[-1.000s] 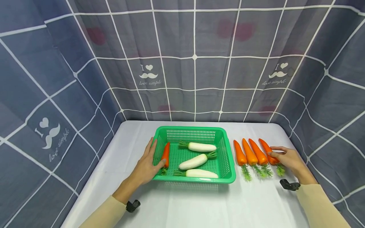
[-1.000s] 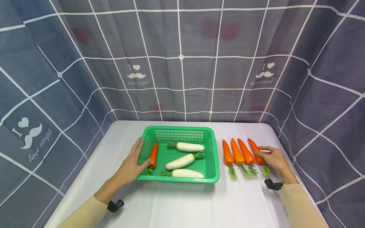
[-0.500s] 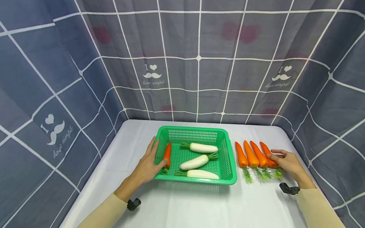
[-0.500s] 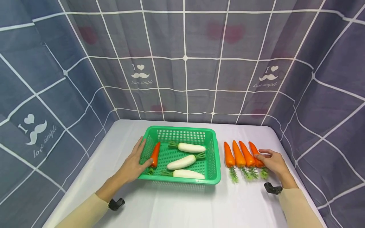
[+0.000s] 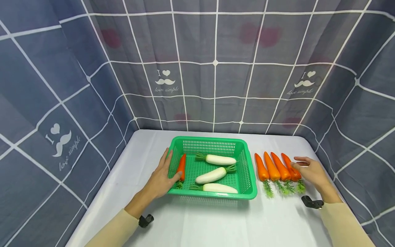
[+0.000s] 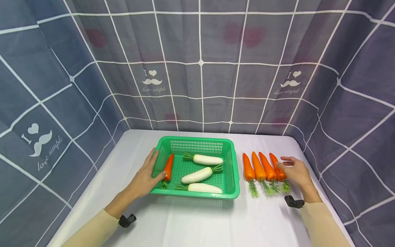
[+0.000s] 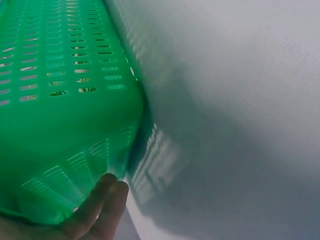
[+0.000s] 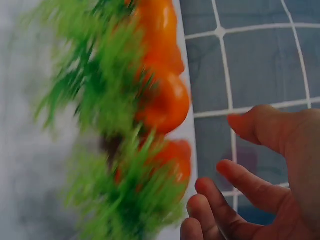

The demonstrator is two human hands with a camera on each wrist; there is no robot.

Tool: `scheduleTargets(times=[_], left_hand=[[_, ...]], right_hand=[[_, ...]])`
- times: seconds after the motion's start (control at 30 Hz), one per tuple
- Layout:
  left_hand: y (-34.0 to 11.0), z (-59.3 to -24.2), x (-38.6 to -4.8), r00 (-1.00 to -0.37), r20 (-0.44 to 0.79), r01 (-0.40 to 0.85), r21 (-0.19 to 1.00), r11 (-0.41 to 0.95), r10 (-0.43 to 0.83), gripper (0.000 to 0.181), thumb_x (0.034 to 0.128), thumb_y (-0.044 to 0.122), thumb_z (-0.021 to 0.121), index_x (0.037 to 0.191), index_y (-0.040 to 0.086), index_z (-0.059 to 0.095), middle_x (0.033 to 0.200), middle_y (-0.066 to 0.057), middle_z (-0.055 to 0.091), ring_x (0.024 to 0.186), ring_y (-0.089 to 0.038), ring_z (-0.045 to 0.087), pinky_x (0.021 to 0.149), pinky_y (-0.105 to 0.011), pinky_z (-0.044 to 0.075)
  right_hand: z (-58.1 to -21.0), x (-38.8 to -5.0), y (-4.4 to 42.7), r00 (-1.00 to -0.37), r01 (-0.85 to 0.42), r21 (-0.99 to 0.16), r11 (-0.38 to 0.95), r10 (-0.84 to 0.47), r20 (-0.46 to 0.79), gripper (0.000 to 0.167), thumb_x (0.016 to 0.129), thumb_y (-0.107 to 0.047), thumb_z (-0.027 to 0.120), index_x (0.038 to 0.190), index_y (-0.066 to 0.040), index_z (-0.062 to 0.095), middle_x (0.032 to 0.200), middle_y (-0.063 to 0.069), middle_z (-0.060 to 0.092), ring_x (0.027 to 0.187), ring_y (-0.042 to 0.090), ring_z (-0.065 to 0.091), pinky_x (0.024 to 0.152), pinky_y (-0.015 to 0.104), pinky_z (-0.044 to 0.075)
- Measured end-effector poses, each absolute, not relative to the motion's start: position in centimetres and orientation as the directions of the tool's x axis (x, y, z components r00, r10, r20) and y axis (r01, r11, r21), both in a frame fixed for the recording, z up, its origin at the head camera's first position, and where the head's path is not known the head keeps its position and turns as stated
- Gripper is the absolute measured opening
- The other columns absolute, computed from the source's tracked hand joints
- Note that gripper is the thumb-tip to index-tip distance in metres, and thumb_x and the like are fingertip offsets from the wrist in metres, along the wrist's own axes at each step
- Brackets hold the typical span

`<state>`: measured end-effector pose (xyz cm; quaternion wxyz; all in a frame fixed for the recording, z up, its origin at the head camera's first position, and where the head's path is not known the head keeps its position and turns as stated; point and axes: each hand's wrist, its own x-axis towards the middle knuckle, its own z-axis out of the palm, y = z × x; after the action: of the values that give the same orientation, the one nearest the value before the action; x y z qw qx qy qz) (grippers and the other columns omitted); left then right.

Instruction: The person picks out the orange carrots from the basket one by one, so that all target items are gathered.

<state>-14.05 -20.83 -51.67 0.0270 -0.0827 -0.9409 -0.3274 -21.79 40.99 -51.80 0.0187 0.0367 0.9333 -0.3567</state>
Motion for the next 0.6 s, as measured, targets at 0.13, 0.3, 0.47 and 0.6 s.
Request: scheduleTargets(times=[0.13,0.3,0.47,0.6], left_hand=[[-20.8,-51.6,-14.1,-0.984,0.111,0.181,0.607,0.774,0.143,0.101,0.1167,0.047,0.068,0.189,0.008,0.009,0.199,-0.014,-0.002,0.163,-0.059,0.052,0.123,-0.076,0.053],[-20.8,-51.6,-14.2,-0.983,0.107,0.183,0.611,0.770,0.149,0.100,0.1171,0.049,0.066,0.189,0.009,0.009,0.199,-0.013,-0.002,0.166,-0.058,0.049,0.125,-0.077,0.051],[-20.9,-51.5,-14.2,-0.982,0.101,0.186,0.598,0.779,0.157,0.102,0.1170,0.050,0.067,0.189,0.009,0.007,0.199,-0.013,-0.006,0.167,-0.057,0.047,0.124,-0.076,0.052],[-21.1,-51.1,-14.1,-0.986,0.066,0.163,0.581,0.798,0.153,0.107,0.1150,0.053,0.070,0.189,0.012,0.004,0.198,-0.012,-0.014,0.153,-0.055,0.064,0.103,-0.061,0.068]], right_hand=[[-50.7,-21.6,39.4,-0.999,0.025,-0.632,0.775,0.047,0.018,0.063,0.116,-0.037,0.072,0.159,0.007,0.063,0.149,0.041,0.070,0.130,0.059,0.070,0.080,0.025,0.054],[-49.1,-21.9,36.9,-0.993,-0.052,-0.594,0.803,0.019,0.113,0.059,0.115,-0.041,0.075,0.156,0.001,0.069,0.143,0.035,0.076,0.122,0.055,0.077,0.081,0.031,0.057],[-47.3,-22.1,34.0,-0.990,-0.116,-0.608,0.786,-0.043,0.133,0.057,0.115,-0.039,0.075,0.158,-0.002,0.070,0.145,0.032,0.077,0.120,0.047,0.077,0.079,0.028,0.057],[-46.0,-22.3,31.2,-0.985,-0.170,-0.629,0.758,-0.114,0.128,0.055,0.115,-0.037,0.075,0.159,-0.005,0.069,0.147,0.031,0.076,0.122,0.045,0.077,0.082,0.030,0.058]])
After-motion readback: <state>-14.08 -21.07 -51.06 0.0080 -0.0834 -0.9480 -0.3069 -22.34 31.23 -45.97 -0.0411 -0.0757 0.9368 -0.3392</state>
